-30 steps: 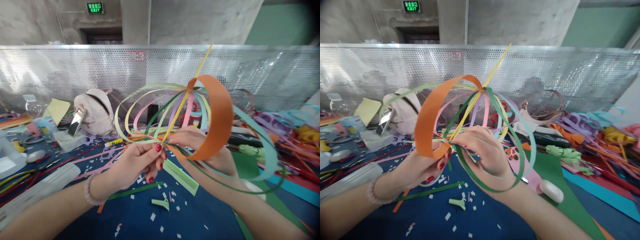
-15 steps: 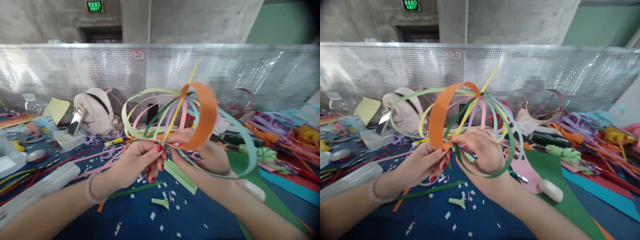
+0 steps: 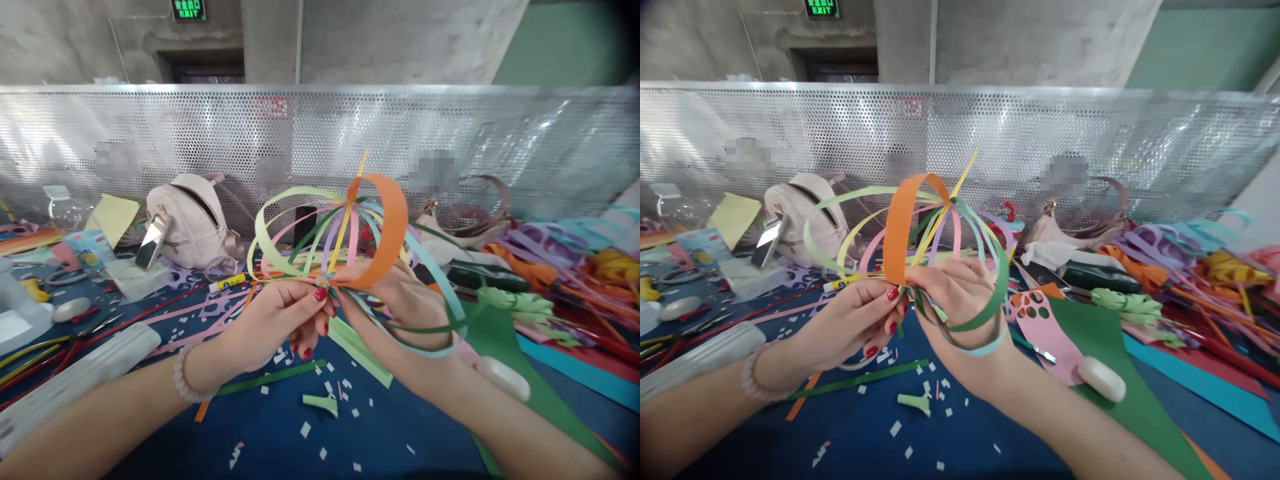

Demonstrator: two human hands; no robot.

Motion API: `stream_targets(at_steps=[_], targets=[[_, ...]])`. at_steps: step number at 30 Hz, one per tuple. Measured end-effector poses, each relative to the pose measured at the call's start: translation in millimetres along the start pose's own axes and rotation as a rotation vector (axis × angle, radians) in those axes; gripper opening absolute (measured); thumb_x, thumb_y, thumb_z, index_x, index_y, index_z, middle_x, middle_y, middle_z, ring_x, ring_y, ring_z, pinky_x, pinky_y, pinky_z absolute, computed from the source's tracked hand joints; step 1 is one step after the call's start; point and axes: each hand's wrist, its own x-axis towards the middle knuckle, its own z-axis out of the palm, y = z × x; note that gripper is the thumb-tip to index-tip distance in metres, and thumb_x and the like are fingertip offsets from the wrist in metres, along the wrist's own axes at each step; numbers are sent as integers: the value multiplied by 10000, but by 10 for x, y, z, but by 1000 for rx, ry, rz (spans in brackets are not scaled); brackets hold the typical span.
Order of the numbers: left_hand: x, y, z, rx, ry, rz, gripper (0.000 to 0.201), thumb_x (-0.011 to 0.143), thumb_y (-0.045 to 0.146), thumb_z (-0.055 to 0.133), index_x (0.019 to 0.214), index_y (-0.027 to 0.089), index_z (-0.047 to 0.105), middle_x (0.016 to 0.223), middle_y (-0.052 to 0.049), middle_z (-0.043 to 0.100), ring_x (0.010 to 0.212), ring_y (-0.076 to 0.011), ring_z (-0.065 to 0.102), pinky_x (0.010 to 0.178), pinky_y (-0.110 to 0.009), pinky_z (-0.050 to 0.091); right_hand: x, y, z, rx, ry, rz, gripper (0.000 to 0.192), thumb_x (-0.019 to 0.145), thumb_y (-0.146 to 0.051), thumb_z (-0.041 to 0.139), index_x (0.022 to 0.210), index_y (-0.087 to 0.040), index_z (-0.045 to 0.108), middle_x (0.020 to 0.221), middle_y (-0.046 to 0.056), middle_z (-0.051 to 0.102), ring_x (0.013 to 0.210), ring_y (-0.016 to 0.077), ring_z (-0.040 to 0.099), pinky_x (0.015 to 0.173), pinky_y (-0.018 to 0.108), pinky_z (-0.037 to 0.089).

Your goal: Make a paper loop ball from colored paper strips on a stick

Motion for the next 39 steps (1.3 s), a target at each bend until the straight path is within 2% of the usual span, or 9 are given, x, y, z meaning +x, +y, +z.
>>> stream_targets(at_steps=[8, 13, 15, 17, 19, 21, 24, 28, 39], targets=[[30, -6, -54, -99, -77, -81, 299, 815, 384, 581, 686, 116, 606, 586, 15, 560, 365, -19, 447, 345, -125, 302, 13, 43, 23, -27, -36, -19, 255, 747, -39, 542, 931, -213, 576, 842, 32, 686, 805, 201, 653, 770, 379, 500], [-4, 81, -116, 157, -128, -55, 405, 886, 464, 413, 845, 134, 643, 669, -39, 624, 422, -73, 537, 353, -156, 328, 0, 82, 54, 91, -36, 118, 208, 789, -105, 539, 957, -224, 575, 921, 37, 678, 815, 205, 666, 714, 355, 549], [-50, 146, -129, 422, -27, 66, 382, 904, 422, 389, 832, 149, 645, 667, -36, 630, 427, -83, 547, 381, -178, 349, -1, 97, 62, 124, -29, 167, 195, 802, -128, 545, 967, -227, 579, 910, 33, 683, 791, 196, 672, 684, 331, 558], [-101, 211, -143, 761, 189, 342, 250, 880, 324, 471, 813, 171, 657, 691, -31, 642, 509, -105, 572, 496, -209, 414, 6, 101, 62, 136, -35, 188, 165, 807, -147, 555, 950, -223, 591, 879, 25, 690, 762, 183, 675, 651, 303, 557], [-137, 266, -160, 1083, 376, 654, 110, 817, 238, 569, 831, 200, 671, 761, -34, 662, 689, -152, 594, 695, -257, 440, 17, 92, 57, 154, -48, 172, 140, 811, -155, 560, 928, -223, 598, 868, 15, 694, 760, 173, 676, 647, 286, 555], [-151, 304, -180, 1320, 448, 815, 142, 776, 207, 612, 905, 227, 669, 897, -44, 670, 895, -208, 565, 858, -317, 379, 27, 69, 50, 187, -51, 147, 158, 810, -136, 558, 930, -230, 597, 875, 8, 696, 767, 166, 677, 657, 281, 556], [-140, 316, -200, 1474, 368, 772, 172, 808, 214, 563, 960, 234, 640, 1040, -56, 638, 1018, -234, 519, 923, -362, 318, 32, 28, 47, 215, -49, 116, 204, 793, -97, 558, 941, -233, 593, 867, 8, 692, 780, 166, 675, 684, 293, 560], [-124, 275, -200, 1468, 229, 706, 131, 842, 190, 496, 911, 215, 604, 940, -43, 659, 911, -196, 557, 962, -365, 279, 33, -6, 54, 204, -67, 122, 207, 769, -75, 578, 907, -225, 610, 820, -12, 701, 724, 144, 674, 689, 276, 557], [-125, 259, -150, 1525, 178, 795, 144, 882, 106, 399, 864, 194, 511, 832, -9, 625, 812, -146, 554, 913, -335, 345, 2, -4, 77, 416, -58, 185, 277, 770, -61, 578, 988, -226, 619, 938, 0, 694, 863, 147, 655, 789, 253, 536]])
